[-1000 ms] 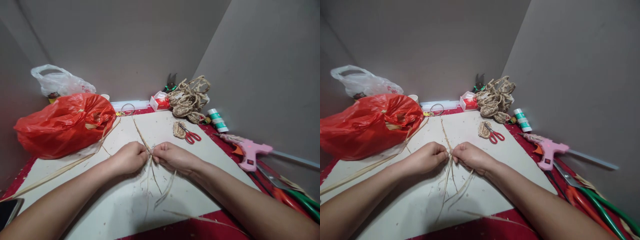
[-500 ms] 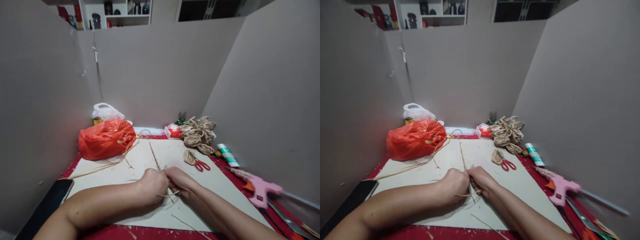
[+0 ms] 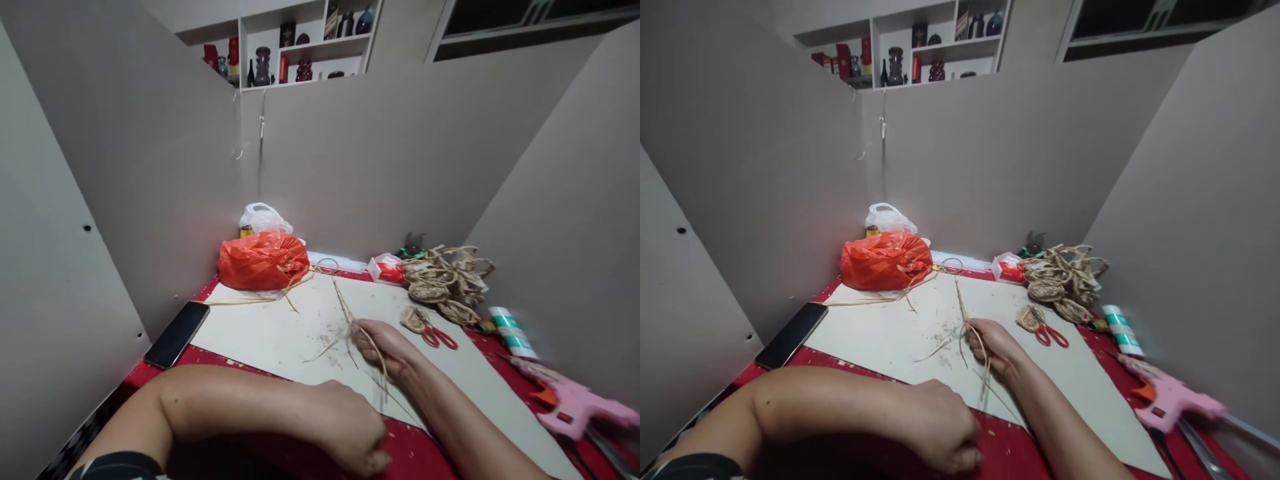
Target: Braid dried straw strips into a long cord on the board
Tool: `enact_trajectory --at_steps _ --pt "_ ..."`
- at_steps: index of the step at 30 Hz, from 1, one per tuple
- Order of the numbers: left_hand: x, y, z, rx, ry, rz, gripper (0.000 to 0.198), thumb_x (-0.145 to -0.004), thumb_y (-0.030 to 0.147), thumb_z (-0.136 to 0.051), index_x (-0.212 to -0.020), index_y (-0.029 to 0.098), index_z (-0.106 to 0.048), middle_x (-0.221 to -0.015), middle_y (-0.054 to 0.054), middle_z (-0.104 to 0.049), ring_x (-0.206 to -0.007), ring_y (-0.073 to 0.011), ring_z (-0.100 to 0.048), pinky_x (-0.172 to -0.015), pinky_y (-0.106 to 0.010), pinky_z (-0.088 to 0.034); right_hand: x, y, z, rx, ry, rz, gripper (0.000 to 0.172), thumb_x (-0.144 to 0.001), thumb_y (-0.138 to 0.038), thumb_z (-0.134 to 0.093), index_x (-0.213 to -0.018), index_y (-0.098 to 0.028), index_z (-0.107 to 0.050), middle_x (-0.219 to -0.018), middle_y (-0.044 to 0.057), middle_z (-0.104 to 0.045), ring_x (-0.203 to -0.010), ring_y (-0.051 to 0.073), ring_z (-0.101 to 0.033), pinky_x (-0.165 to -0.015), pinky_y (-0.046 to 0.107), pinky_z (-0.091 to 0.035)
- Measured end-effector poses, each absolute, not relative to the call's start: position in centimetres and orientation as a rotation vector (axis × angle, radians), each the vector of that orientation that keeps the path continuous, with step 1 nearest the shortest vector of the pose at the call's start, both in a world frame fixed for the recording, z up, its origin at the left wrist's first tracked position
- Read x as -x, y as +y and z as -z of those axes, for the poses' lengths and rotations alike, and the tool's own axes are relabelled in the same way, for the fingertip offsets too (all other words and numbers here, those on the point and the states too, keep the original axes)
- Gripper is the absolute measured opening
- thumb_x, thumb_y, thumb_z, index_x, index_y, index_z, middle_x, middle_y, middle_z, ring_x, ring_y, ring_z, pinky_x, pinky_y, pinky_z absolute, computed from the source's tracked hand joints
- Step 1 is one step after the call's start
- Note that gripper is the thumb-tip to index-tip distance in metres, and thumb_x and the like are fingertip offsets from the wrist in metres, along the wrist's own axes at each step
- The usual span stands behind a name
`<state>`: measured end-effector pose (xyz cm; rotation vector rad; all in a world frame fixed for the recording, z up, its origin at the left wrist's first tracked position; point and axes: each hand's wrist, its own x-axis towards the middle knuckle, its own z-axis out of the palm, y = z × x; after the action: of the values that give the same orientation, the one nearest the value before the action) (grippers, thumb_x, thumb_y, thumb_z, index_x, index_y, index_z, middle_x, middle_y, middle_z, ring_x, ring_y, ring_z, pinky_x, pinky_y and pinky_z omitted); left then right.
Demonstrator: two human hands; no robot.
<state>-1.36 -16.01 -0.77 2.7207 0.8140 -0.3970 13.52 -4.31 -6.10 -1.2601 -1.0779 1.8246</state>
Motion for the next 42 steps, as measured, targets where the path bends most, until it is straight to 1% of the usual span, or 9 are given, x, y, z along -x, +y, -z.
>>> enact_trajectory --at_steps 4,8,12,17,20,23,27,35,42 --pt "3.6 -15.9 1.8 -2.632 1.047 -0.147 0.029 -0.08 0.034 -0.042 -0.078 0.018 -0.066 -0.07 -0.008 -0.067 -0.06 -0.0165 -0.057 -0.054 -0.025 -0.038 -14.0 -4.4 5.7 1.177 -1.066 -1.898 0.02 -0.078 -0.021 -0.042 -0.06 -0.019 -0.035 -0.045 -0.009 -0.022 -0.035 0.003 -0.015 -0.033 0.013 -0.011" --pt "5.0 -10.8 3.3 -2.215 1.238 -0.604 0.019 -0.077 0.021 -0.044 -0.067 0.015 -0.058 -0.062 -0.002 -0.059 -0.06 -0.0114 -0.051 -0.057 -0.021 -0.037 -14.5 -4.2 5.6 1.117 -1.046 -1.936 0.019 -0.079 -0.02 -0.043 -0.061 -0.018 -0.037 -0.045 -0.008 -0.026 -0.035 0.003 -0.017 -0.032 0.013 -0.013" --pt "3.4 -5.2 3.4 -1.502 1.293 -0.934 0.006 -0.076 0.014 -0.048 -0.078 0.013 -0.054 -0.068 0.0 -0.055 -0.059 -0.0076 -0.05 -0.06 -0.019 -0.039 -14.8 -3.7 5.7 1.054 -1.046 -1.959 0.018 -0.079 -0.019 -0.044 -0.062 -0.017 -0.04 -0.044 -0.008 -0.028 -0.035 0.003 -0.018 -0.032 0.013 -0.012" --pt "-0.3 -2.3 3.5 -1.343 1.196 -0.754 0.017 -0.082 0.017 -0.04 -0.07 0.012 -0.051 -0.056 -0.001 -0.051 -0.046 -0.0066 -0.047 -0.05 -0.02 -0.037 -14.8 -3.4 5.8 0.984 -1.069 -1.956 0.017 -0.078 -0.02 -0.047 -0.063 -0.016 -0.041 -0.044 -0.008 -0.029 -0.035 0.003 -0.018 -0.032 0.013 -0.013" --pt "-1.2 -2.0 4.3 -1.329 1.167 -0.69 0.023 -0.082 0.022 -0.041 -0.062 0.014 -0.046 -0.042 0.006 -0.036 -0.033 -0.0035 -0.028 -0.038 -0.018 -0.022 -14.8 -3.3 6.0 0.953 -1.075 -1.963 0.016 -0.077 -0.021 -0.049 -0.063 -0.016 -0.042 -0.044 -0.009 -0.028 -0.035 0.003 -0.018 -0.033 0.013 -0.012" --pt "-1.0 -1.8 4.8 -1.335 1.141 -0.657 0.026 -0.083 0.028 -0.042 -0.059 0.016 -0.041 -0.04 0.01 -0.024 -0.031 -0.0021 -0.015 -0.036 -0.019 -0.01 -14.9 -3.2 6.2 0.94 -1.076 -1.976 0.016 -0.076 -0.023 -0.051 -0.064 -0.017 -0.042 -0.042 -0.01 -0.026 -0.035 0.003 -0.018 -0.033 0.014 -0.012" --pt "-0.3 -1.4 4.7 -1.333 1.081 -0.612 0.03 -0.083 0.034 -0.043 -0.059 0.017 -0.04 -0.042 0.01 -0.022 -0.032 -0.002 -0.014 -0.037 -0.02 -0.008 -15.1 -3.0 6.3 0.947 -1.092 -1.98 0.015 -0.075 -0.025 -0.051 -0.065 -0.017 -0.044 -0.041 -0.01 -0.026 -0.035 0.003 -0.018 -0.033 0.014 -0.012" --pt "0.5 -1.0 4.6 -1.374 1.009 -0.54 0.021 -0.077 0.034 -0.05 -0.066 0.015 -0.052 -0.043 0.01 -0.024 -0.032 -0.0029 -0.014 -0.037 -0.021 -0.007 -15.2 -3.4 6.3 1.036 -1.193 -1.886 0.02 -0.073 -0.034 -0.057 -0.071 -0.017 -0.047 -0.043 -0.011 -0.028 -0.035 0.003 -0.018 -0.034 0.017 -0.01" --pt "1.3 -0.2 4.6 -1.329 0.923 -0.416 0.015 -0.071 0.022 -0.052 -0.058 0.016 -0.048 -0.039 0.009 -0.021 -0.031 -0.0032 -0.014 -0.037 -0.023 -0.006 -14.9 -4.0 6.3 1.328 -1.653 -1.335 0.026 -0.079 -0.041 -0.051 -0.071 -0.016 -0.049 -0.051 -0.007 -0.034 -0.043 0.006 -0.024 -0.041 0.02 -0.019"
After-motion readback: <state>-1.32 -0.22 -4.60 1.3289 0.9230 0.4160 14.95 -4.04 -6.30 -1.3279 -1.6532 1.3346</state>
